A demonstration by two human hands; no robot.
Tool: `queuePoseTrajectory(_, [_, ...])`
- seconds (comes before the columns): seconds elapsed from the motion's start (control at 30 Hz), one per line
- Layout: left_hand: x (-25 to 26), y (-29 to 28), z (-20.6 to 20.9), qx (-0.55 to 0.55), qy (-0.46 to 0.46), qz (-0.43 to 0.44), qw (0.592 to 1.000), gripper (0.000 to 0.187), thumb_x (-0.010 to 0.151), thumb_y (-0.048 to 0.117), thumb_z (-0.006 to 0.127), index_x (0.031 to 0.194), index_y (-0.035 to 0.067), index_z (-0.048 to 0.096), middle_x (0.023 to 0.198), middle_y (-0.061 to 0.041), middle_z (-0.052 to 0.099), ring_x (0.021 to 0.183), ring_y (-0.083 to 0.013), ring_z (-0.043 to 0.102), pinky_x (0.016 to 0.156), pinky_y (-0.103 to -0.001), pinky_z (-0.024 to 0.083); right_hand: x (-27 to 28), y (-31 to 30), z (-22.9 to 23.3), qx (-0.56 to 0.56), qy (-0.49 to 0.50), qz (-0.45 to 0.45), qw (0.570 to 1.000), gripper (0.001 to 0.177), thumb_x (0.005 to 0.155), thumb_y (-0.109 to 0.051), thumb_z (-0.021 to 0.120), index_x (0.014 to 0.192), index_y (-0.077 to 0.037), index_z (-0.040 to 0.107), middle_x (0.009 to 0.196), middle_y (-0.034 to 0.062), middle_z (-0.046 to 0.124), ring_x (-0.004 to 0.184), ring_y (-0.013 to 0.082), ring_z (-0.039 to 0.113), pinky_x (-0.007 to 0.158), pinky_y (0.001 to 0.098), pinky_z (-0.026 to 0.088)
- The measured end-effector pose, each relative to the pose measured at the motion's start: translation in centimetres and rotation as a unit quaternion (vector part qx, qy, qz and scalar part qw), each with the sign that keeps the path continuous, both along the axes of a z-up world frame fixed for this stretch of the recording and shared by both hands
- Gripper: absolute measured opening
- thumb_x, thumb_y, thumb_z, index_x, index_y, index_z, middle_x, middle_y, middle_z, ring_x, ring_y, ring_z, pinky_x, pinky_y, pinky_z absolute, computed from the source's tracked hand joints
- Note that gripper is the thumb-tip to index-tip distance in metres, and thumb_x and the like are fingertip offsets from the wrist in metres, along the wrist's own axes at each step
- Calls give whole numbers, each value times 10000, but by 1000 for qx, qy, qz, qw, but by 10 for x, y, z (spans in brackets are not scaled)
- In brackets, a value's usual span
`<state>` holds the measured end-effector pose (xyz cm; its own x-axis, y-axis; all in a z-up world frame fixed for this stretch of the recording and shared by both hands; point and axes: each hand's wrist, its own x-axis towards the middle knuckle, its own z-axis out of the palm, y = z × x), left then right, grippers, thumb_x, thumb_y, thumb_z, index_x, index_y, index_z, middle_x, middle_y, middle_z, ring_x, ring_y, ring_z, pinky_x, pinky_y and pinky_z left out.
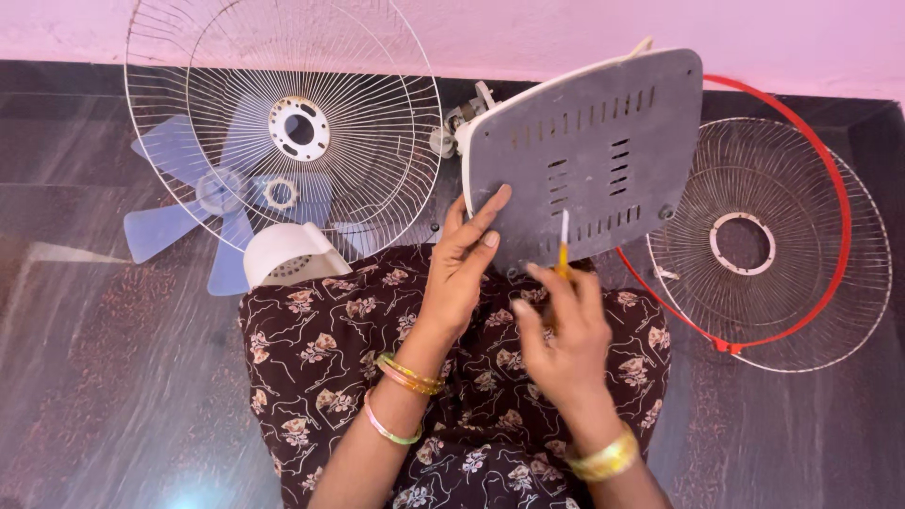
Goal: The person disassembles an electric fan by removing screws from the motor housing and base using a screwdriver. They separate the motor assembly from the base and set aside the fan blades and cage.
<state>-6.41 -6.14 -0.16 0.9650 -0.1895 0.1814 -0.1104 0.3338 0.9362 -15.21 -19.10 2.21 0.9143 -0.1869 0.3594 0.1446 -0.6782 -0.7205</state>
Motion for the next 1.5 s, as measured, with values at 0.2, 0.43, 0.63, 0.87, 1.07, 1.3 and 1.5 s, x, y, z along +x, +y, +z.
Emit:
queuePoseTrajectory(0.2, [0, -1, -4, -43, 17, -9, 999, 451, 1000, 3, 538, 1442, 60, 609, 1550, -84, 405, 1438, -227, 452, 1230, -352, 346, 27, 16, -18, -119, -111, -11, 987, 295, 871, -136, 781, 1124, -52, 655, 1097, 182, 617, 806, 337, 689, 636, 385, 554])
queuePoseTrajectory(0.43, [0, 0, -6, -54, 24, -10, 998, 446, 1009, 0, 543, 1444, 76, 609, 1546, -79, 405, 1438, -226, 449, 1223, -348, 352, 29, 5, -32, -151, -147, 23, 977, 257, 875, -65, 766, 1117, -43, 683, 1079, 188, 630, 825, 333, 694, 679, 392, 571])
queuePoseTrajectory(0.63, [1, -1, -8, -44, 44, -8, 998, 442, 1002, 5, 545, 1422, 124, 619, 1560, -57, 403, 1433, -226, 455, 1215, -364, 379, 30, -6, -36, -160, -162, 66, 972, 290, 867, -14, 739, 1149, -43, 679, 1089, 167, 635, 860, 323, 698, 724, 383, 585])
queuePoseTrajectory(0.87, [2, 4, -2, -43, 41, -30, 998, 558, 949, -52, 591, 1478, 125, 584, 1564, -86, 377, 1468, -239, 437, 1242, -376, 390, 25, -5, -36, 11, -93, 37, 995, 324, 887, 21, 729, 1197, -60, 686, 1119, 134, 623, 814, 194, 684, 700, 292, 546])
queuePoseTrajectory(1.07, [1, 18, 14, 65, 7, -134, 989, 937, 770, -132, 523, 1607, 203, 269, 1647, -92, 150, 1478, -269, 377, 877, -289, 576, 23, -16, -30, 83, -41, 69, 993, 401, 907, 51, 632, 1292, -59, 655, 1192, 126, 588, 877, 138, 692, 770, 267, 555])
queuePoseTrajectory(1.3, [-1, 15, 12, 67, -44, -110, 991, 925, 798, -155, 496, 1636, 182, 297, 1704, -153, 133, 1597, -308, 210, 1144, -348, 400, 21, -22, -25, 215, -28, 108, 970, 521, 973, 29, 547, 1476, -54, 440, 1247, 108, 641, 961, 110, 687, 858, 252, 570])
queuePoseTrajectory(1.5, [-1, 14, 6, 54, -56, -110, 991, 910, 805, -109, 502, 1647, 184, 315, 1721, -151, 153, 1645, -326, 129, 1328, -440, 132, -13, -31, -3, 202, 56, 27, 977, 399, 890, 3, 655, 1288, -25, 633, 1126, 119, 745, 766, 138, 732, 678, 259, 584])
